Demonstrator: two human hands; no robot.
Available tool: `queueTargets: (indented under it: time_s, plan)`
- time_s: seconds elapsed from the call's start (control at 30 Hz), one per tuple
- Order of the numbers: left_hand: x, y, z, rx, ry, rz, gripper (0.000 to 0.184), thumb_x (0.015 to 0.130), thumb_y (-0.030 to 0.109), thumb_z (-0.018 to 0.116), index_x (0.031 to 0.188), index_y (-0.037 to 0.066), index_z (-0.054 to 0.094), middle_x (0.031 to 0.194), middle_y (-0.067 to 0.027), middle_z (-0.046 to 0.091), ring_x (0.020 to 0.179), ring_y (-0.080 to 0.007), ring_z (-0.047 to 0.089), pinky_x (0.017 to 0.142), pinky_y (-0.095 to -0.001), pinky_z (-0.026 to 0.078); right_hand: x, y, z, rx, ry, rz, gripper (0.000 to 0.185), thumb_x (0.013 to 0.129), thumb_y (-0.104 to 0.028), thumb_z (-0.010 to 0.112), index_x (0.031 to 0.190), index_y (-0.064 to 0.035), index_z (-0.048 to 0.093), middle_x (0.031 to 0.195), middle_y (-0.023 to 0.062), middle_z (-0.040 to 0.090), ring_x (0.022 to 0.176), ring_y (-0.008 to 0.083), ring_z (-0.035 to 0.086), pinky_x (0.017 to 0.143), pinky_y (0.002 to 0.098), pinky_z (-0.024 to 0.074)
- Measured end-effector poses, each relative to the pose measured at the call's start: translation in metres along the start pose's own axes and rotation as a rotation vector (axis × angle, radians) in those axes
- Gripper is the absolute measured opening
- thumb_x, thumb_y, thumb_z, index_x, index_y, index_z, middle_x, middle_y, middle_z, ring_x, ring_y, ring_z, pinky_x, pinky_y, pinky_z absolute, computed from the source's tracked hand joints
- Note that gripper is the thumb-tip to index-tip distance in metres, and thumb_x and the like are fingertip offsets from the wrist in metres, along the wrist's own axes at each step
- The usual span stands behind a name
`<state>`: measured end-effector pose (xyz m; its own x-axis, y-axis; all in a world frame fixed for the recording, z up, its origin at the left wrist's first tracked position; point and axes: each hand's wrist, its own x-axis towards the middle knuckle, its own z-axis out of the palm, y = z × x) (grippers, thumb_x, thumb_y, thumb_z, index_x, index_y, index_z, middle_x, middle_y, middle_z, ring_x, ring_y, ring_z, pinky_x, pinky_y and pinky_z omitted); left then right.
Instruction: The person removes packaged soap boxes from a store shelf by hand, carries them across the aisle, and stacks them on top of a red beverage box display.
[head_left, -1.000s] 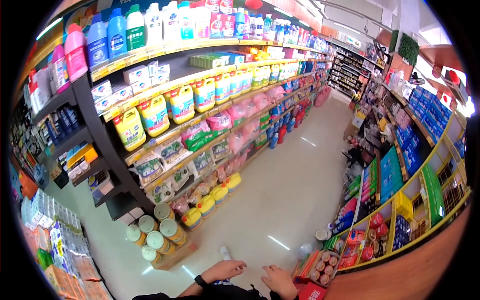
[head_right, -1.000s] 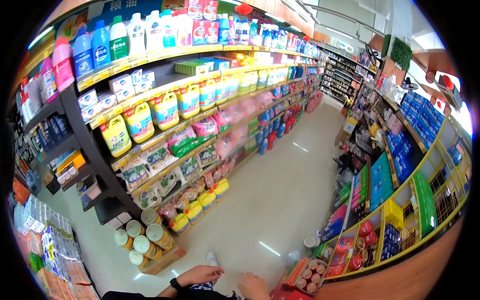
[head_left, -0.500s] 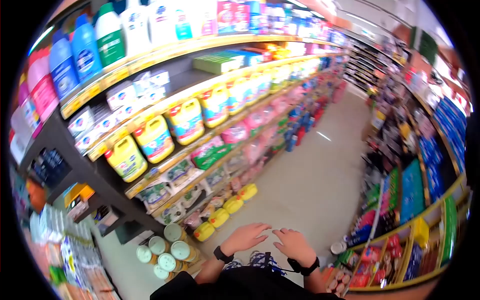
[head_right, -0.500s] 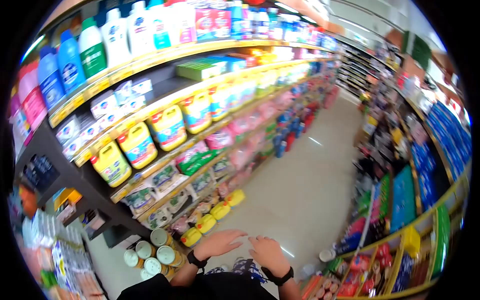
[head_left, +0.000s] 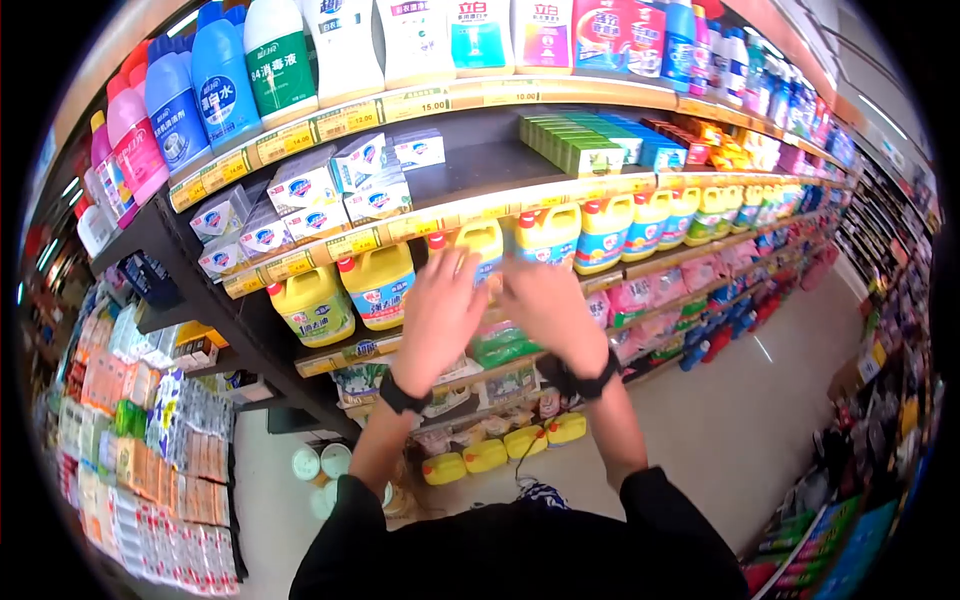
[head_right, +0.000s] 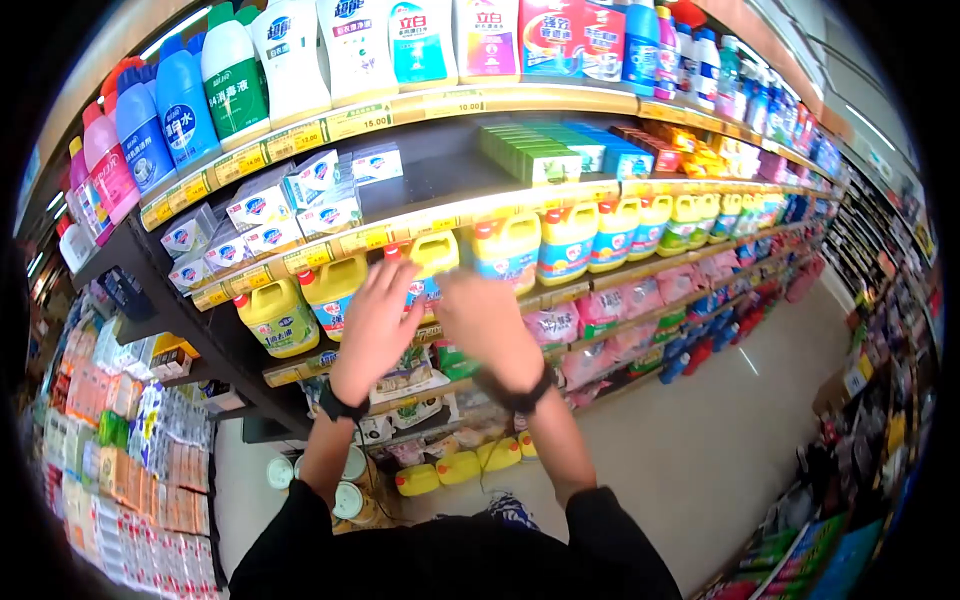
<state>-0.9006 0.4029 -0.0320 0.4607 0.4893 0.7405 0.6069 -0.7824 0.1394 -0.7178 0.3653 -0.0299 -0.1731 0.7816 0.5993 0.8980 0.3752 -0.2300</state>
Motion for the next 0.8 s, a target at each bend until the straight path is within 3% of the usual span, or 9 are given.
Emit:
queueTargets:
  time_s: [0.1, 0.13, 0.23, 0.37, 0.47, 0.6, 0.7, 0.73, 0.8]
  plan:
    - [0.065, -0.014, 0.019, 0.139, 0.021, 0.049, 0.04, 0.087, 0.013, 0.072, 0.122, -0.002, 0.06, 0.125, -0.0164, 0.063, 0.121, -0.0364, 0.059, 0.098, -0.0461, 0.054, 0.11, 0.046, 0.006, -0.002, 0.063, -0.078, 0.02, 0.092, -0.021, 0.064, 0.101, -0.0033, 0.069, 0.093, 0.0232, 0.073, 0.09, 0.0454, 0.072, 0.076, 0.0542, 0.0576]
    - [0.083, -0.018, 0.03, 0.179, 0.058, -0.01, 0.036, 0.088, 0.017, 0.071, 0.117, -0.002, 0.062, 0.114, -0.0162, 0.066, 0.115, -0.0367, 0.062, 0.094, -0.0464, 0.057, 0.143, 0.056, 0.01, -0.041, 0.027, -0.134, 0.019, 0.092, -0.02, 0.063, 0.099, -0.0044, 0.072, 0.094, 0.0234, 0.074, 0.091, 0.0449, 0.072, 0.078, 0.0546, 0.0579]
    - [0.136, -0.049, 0.042, 0.302, -0.094, -0.293, 0.037, 0.094, 0.023, 0.065, 0.123, 0.0, 0.063, 0.116, -0.0192, 0.069, 0.116, -0.0391, 0.063, 0.097, -0.0491, 0.055, 0.221, 0.075, 0.02, -0.142, -0.144, -0.182, 0.022, 0.09, -0.02, 0.06, 0.094, -0.007, 0.078, 0.1, 0.0237, 0.076, 0.094, 0.043, 0.074, 0.082, 0.0539, 0.0594]
    - [0.18, -0.073, 0.043, 0.296, 0.041, -0.304, 0.032, 0.097, 0.026, 0.06, 0.12, 0.005, 0.066, 0.115, -0.0247, 0.073, 0.111, -0.0469, 0.067, 0.094, -0.0578, 0.053, 0.282, 0.08, 0.03, -0.15, -0.181, -0.179, 0.031, 0.091, -0.028, 0.066, 0.109, -0.0089, 0.082, 0.115, 0.0182, 0.078, 0.109, 0.0363, 0.075, 0.092, 0.0467, 0.0602]
    - [0.218, -0.089, 0.047, 0.435, -0.189, -0.508, 0.036, 0.098, 0.029, 0.056, 0.123, 0.005, 0.066, 0.121, -0.0249, 0.072, 0.116, -0.0446, 0.067, 0.099, -0.0562, 0.053, 0.336, 0.114, 0.094, -0.077, 0.277, -0.372, 0.06, 0.086, -0.034, 0.071, 0.14, -0.0075, 0.066, 0.143, 0.0233, 0.065, 0.135, 0.0401, 0.06, 0.109, 0.0478, 0.0504]
    - [0.251, -0.17, 0.069, 0.398, -0.302, -0.568, 0.048, 0.096, 0.032, 0.056, 0.132, 0.004, 0.07, 0.139, -0.0251, 0.066, 0.13, -0.0414, 0.064, 0.108, -0.0497, 0.052, 0.373, 0.123, 0.109, 0.214, -0.181, -0.22, 0.049, 0.095, -0.028, 0.062, 0.14, -0.0097, 0.068, 0.148, 0.0169, 0.064, 0.136, 0.0346, 0.061, 0.111, 0.0439, 0.0475]
    - [0.263, -0.205, 0.085, 0.514, -0.356, -0.594, 0.06, 0.091, 0.03, 0.066, 0.146, 0.005, 0.062, 0.149, -0.0236, 0.06, 0.138, -0.0397, 0.059, 0.114, -0.0468, 0.048, 0.361, 0.122, 0.097, 0.203, -0.155, -0.301, 0.049, 0.095, -0.019, 0.063, 0.143, -0.0067, 0.066, 0.151, 0.0199, 0.061, 0.138, 0.0382, 0.059, 0.112, 0.0442, 0.0477]
    - [0.259, -0.223, 0.097, 0.564, -0.331, -0.559, 0.073, 0.088, 0.029, 0.071, 0.156, 0.008, 0.051, 0.157, -0.0225, 0.054, 0.144, -0.0372, 0.054, 0.118, -0.0438, 0.044, 0.365, 0.125, 0.107, 0.14, -0.123, -0.323, 0.052, 0.094, -0.019, 0.066, 0.145, -0.0058, 0.065, 0.153, 0.0215, 0.059, 0.14, 0.0379, 0.057, 0.114, 0.0438, 0.0462]
    - [0.265, -0.216, 0.089, 0.484, -0.462, -0.665, 0.078, 0.089, 0.031, 0.071, 0.159, 0.009, 0.046, 0.162, -0.022, 0.048, 0.148, -0.0359, 0.05, 0.12, -0.044, 0.042, 0.37, 0.125, 0.107, 0.129, -0.211, -0.321, 0.051, 0.094, -0.025, 0.067, 0.142, -0.0081, 0.066, 0.148, 0.0198, 0.062, 0.139, 0.0366, 0.058, 0.112, 0.0445, 0.0457]
